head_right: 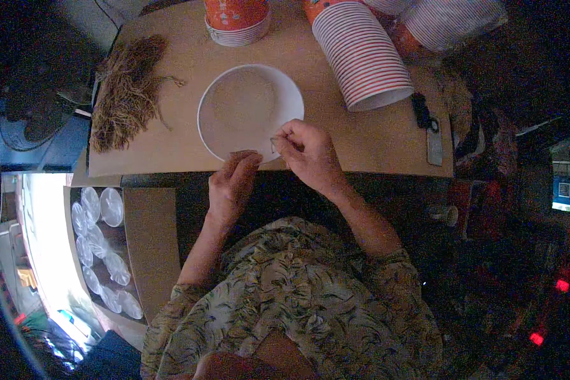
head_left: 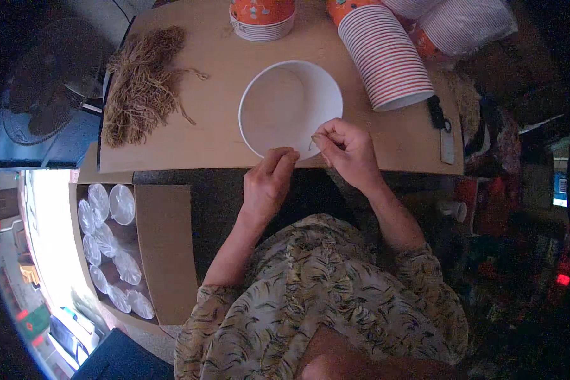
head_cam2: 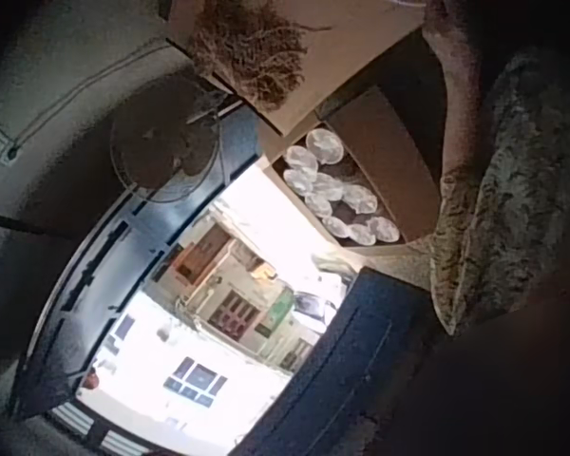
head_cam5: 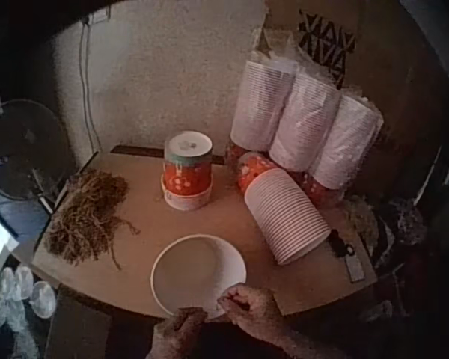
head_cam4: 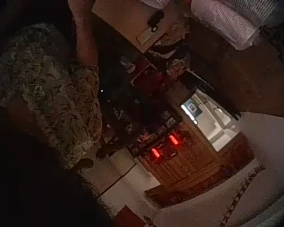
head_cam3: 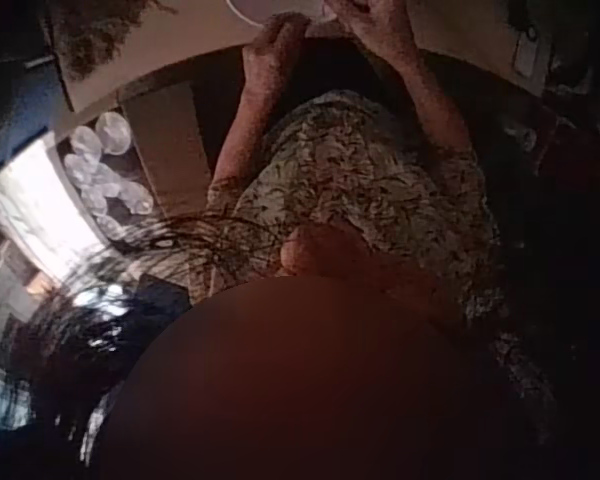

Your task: Tying and preparing bundles of string for use in packaging items like paper cups and bowls.

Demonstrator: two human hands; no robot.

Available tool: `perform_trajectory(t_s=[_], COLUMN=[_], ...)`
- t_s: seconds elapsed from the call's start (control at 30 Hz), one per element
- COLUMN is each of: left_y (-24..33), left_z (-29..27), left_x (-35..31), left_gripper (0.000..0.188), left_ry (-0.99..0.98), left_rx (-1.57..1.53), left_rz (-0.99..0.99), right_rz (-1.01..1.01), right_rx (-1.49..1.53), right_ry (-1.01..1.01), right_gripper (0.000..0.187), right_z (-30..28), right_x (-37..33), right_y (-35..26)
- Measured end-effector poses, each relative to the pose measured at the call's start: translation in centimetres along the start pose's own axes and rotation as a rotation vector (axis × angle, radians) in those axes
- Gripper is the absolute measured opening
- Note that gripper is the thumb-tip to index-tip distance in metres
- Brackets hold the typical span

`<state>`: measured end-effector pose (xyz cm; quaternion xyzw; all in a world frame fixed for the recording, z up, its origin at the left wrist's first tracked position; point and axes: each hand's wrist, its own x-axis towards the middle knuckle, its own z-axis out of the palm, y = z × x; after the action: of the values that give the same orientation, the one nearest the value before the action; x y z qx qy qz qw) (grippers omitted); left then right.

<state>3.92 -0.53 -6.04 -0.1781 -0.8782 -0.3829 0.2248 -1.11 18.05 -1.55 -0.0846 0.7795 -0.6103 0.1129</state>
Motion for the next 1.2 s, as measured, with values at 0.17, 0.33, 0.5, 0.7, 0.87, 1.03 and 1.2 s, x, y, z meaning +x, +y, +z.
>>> perform_trajectory(t_s=[0.17, 0.33, 0.5, 0.7, 0.87, 1.03, 1.2], left_y=[-0.1, 0.0, -0.1, -0.1, -0.1, -0.3, 0.0], left_z=[0.1, 0.2, 0.1, 0.0, 0.0, 0.2, 0.0], left_x=[-0.1, 0.0, 0.1, 0.3, 0.2, 0.1, 0.3], left_gripper=[0.025, 0.026, 0.026, 0.025, 0.025, 0.023, 0.024], left_ry=[0.009, -0.002, -0.005, -0.009, -0.010, -0.017, -0.021], left_rx=[0.003, 0.003, 0.038, 0.046, 0.049, 0.047, 0.046], left_rz=[0.009, -0.001, 0.009, 0.011, 0.018, 0.008, 0.001], right_rz=[0.014, -0.024, -0.110, -0.031, -0.062, -0.054, 0.025], right_rx=[0.016, -0.041, -0.189, -0.069, -0.098, -0.018, -0.004], right_ry=[-0.008, 0.000, 0.010, 0.038, 0.027, 0.028, -0.006], right_gripper=[0.010, 0.009, 0.009, 0.009, 0.009, 0.008, 0.008], right_z=[0.0, -0.2, -0.2, -0.2, -0.4, -0.3, -0.1], right_x=[0.1, 0.2, 0.4, 0.3, 0.4, 0.3, 0.2], right_y=[-0.1, 0.8, 1.3, -0.4, 0.4, 0.0, 0.0])
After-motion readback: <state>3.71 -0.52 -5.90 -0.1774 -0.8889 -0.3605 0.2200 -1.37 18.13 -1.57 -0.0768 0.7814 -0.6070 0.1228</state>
